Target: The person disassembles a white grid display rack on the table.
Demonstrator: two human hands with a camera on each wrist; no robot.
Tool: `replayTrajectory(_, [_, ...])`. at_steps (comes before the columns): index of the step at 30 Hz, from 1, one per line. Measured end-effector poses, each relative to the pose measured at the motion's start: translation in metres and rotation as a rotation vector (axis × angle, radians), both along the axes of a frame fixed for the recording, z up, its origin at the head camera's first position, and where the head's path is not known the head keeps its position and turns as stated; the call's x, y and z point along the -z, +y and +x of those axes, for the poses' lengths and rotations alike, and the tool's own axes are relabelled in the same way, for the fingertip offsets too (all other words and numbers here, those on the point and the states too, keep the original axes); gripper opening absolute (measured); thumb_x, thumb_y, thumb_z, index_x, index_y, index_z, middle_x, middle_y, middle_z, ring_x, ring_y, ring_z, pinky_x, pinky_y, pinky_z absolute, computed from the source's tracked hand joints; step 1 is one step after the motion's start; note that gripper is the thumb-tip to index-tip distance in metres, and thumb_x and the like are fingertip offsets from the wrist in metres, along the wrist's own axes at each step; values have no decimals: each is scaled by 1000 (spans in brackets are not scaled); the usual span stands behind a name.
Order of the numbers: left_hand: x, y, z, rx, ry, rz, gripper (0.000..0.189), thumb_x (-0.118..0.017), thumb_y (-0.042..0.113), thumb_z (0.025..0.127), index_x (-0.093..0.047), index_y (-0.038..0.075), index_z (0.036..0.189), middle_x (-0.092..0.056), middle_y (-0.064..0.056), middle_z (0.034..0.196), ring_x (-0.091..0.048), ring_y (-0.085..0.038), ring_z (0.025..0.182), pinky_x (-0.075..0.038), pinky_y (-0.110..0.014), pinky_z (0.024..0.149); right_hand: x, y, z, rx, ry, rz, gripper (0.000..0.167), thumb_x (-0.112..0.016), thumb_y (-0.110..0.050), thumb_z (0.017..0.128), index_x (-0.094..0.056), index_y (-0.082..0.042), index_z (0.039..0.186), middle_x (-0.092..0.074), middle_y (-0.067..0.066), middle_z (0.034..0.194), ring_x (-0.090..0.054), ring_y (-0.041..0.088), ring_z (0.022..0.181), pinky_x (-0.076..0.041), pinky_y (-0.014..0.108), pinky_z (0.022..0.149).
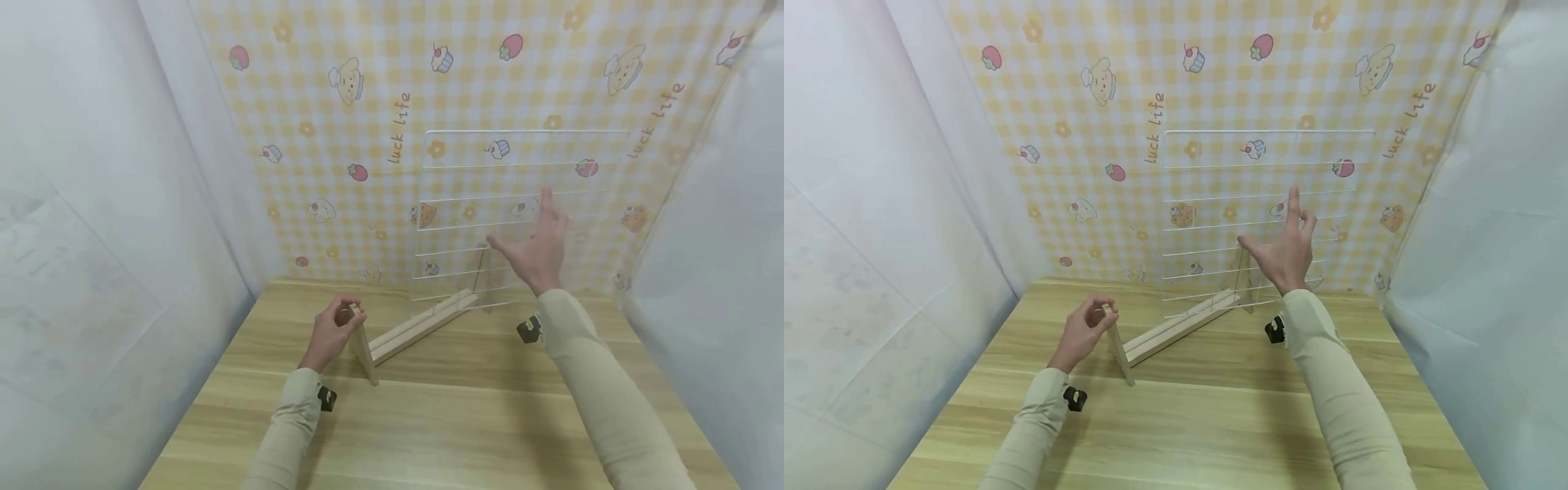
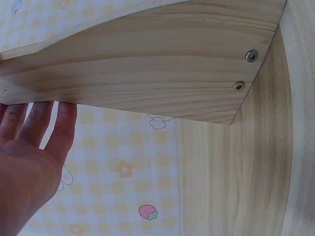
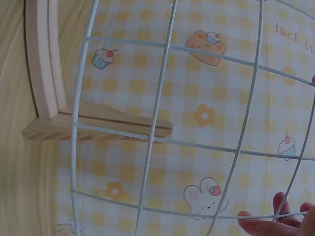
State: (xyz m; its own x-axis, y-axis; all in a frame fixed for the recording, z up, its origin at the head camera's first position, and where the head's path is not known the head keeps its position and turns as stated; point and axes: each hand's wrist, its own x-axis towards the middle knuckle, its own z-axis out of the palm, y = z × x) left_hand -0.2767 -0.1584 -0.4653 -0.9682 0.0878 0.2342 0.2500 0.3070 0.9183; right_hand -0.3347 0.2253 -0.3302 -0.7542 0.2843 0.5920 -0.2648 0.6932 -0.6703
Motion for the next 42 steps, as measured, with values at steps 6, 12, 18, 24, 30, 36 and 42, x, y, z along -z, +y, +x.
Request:
replayTrajectory(6, [1, 1, 4, -11, -10, 13, 35, -72, 31, 93, -61, 16, 122, -67, -11, 102, -68, -32, 117, -55, -48, 103, 10, 7, 3, 19, -94, 44, 126, -89, -51, 68, -4, -39, 161, -33, 28, 148, -52, 44, 116, -52, 63, 91])
replayTrajectory(12, [-1, 4, 10, -29, -14, -2, 32, -72, 26, 94, -61, 17, 122, -67, -9, 101, -68, -33, 117, -56, -47, 102, 19, 15, 3, 18, -177, 85, 126, -86, -60, 69, -1, -41, 160, -28, 29, 154, -49, 50, 123, -51, 68, 88])
replayTrajectory(18, [-2, 5, 13, -39, -7, -10, 30, -72, 24, 94, -61, 17, 121, -69, -10, 104, -69, -34, 116, -57, -47, 100, 28, 23, 4, 21, -249, 141, 127, -84, -60, 71, 5, -43, 159, -30, 32, 151, -53, 50, 111, -55, 63, 75])
replayTrajectory(24, [0, 5, 15, -38, -6, -11, 30, -72, 23, 94, -61, 18, 120, -68, -10, 104, -69, -34, 115, -57, -47, 100, 34, 31, 5, -8, -367, 144, 132, -81, -68, 70, 11, -37, 160, -7, 33, 164, -34, 61, 137, -41, 78, 97])
replayTrajectory(30, [-2, 5, 21, -41, -10, -41, 31, -72, 28, 94, -60, 18, 121, -67, -9, 100, -69, -34, 113, -55, -51, 102, 42, 36, 7, -17, -449, 150, 135, -80, -72, 68, 14, -36, 159, -10, 38, 161, -36, 64, 133, -41, 79, 95])
replayTrajectory(36, [-2, 6, 26, -42, -13, -42, 32, -72, 25, 94, -60, 15, 121, -69, -8, 98, -70, -33, 110, -56, -52, 101, 51, 40, 10, -31, -517, 183, 138, -75, -78, 68, 18, -32, 159, -6, 43, 159, -32, 69, 133, -41, 78, 96])
replayTrajectory(42, [-3, 8, 31, -49, 5, -43, 31, -73, 22, 92, -60, 14, 120, -70, -9, 95, -72, -31, 103, -59, -48, 95, 61, 46, 12, -42, -554, 229, 138, -71, -81, 69, 20, -29, 158, -22, 50, 148, -46, 66, 118, -50, 71, 84])
